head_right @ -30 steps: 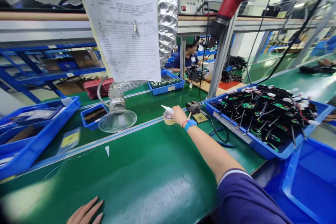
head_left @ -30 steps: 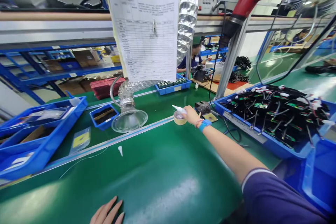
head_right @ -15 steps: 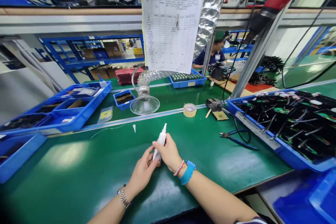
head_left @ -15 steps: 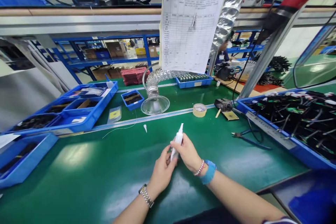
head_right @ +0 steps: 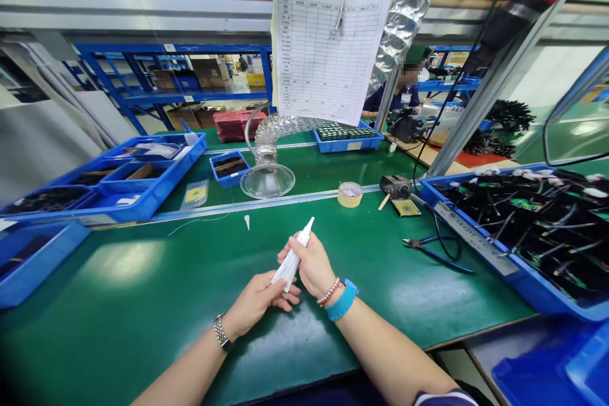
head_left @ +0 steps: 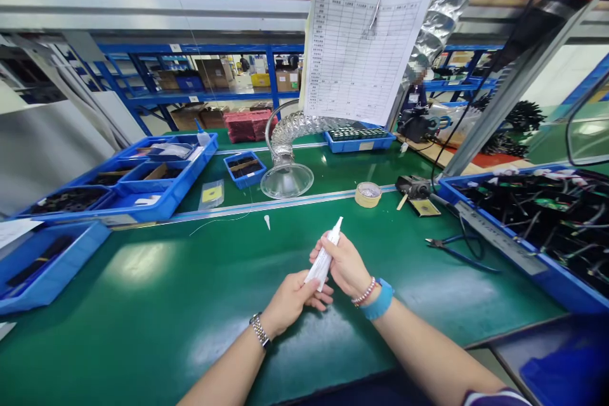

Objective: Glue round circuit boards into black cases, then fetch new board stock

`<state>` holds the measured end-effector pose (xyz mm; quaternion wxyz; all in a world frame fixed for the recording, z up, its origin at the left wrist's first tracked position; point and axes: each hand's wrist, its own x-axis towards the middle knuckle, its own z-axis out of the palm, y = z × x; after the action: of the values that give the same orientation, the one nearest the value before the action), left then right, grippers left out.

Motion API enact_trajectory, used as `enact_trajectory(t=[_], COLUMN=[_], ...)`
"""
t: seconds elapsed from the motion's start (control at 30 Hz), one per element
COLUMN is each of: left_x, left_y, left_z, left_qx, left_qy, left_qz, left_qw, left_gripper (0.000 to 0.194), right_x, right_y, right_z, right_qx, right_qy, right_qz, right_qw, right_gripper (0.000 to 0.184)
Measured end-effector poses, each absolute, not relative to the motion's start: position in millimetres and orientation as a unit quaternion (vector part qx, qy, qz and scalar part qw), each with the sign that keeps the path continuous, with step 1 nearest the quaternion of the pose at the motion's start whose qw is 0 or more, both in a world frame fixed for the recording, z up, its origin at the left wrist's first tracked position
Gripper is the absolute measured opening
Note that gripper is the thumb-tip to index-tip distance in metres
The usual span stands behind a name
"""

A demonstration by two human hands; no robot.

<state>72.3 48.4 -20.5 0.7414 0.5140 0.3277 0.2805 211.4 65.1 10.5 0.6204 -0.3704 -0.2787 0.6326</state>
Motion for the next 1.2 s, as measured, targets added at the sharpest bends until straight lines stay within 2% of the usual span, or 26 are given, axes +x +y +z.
enact_trajectory(t=[0.23, 0.4, 0.57, 0.63, 0.7, 0.9, 1.03, 1.2], left_x=[72, 74, 73, 72, 73, 77, 76, 73], left_y=[55, 51, 45, 43, 42, 38, 35, 28], left_z=[-17, -11, -12, -13, -13, -1, -5, -18], left_qx=[0.547, 0.562, 0.674, 0.691, 0.692, 0.621, 0.589, 0.477], left_qy=[0.322, 0.339, 0.443, 0.489, 0.510, 0.442, 0.405, 0.232], left_qz=[0.268, 0.297, 0.296, 0.282, 0.269, 0.228, 0.232, 0.223], left_qw=[0.724, 0.693, 0.511, 0.451, 0.434, 0.606, 0.660, 0.818], left_gripper=[0.036, 0.042, 0.028, 0.030, 0.032, 0.031, 0.031, 0.038], right_x=[205, 200, 207, 208, 209, 209, 208, 212], right_y=[60, 50, 53, 53, 52, 50, 48, 44], right_z=[-1, -2, 4, 5, 6, 10, 11, 17], right_qx=[-0.401, -0.427, -0.452, -0.457, -0.447, -0.429, -0.425, -0.370], right_qy=[-0.374, -0.480, -0.491, -0.471, -0.462, -0.459, -0.448, -0.490], right_qz=[0.580, 0.578, 0.479, 0.477, 0.490, 0.499, 0.512, 0.550], right_qw=[0.602, 0.503, 0.571, 0.584, 0.589, 0.597, 0.597, 0.566], right_gripper=[0.030, 0.024, 0.013, 0.015, 0.020, 0.026, 0.026, 0.018])
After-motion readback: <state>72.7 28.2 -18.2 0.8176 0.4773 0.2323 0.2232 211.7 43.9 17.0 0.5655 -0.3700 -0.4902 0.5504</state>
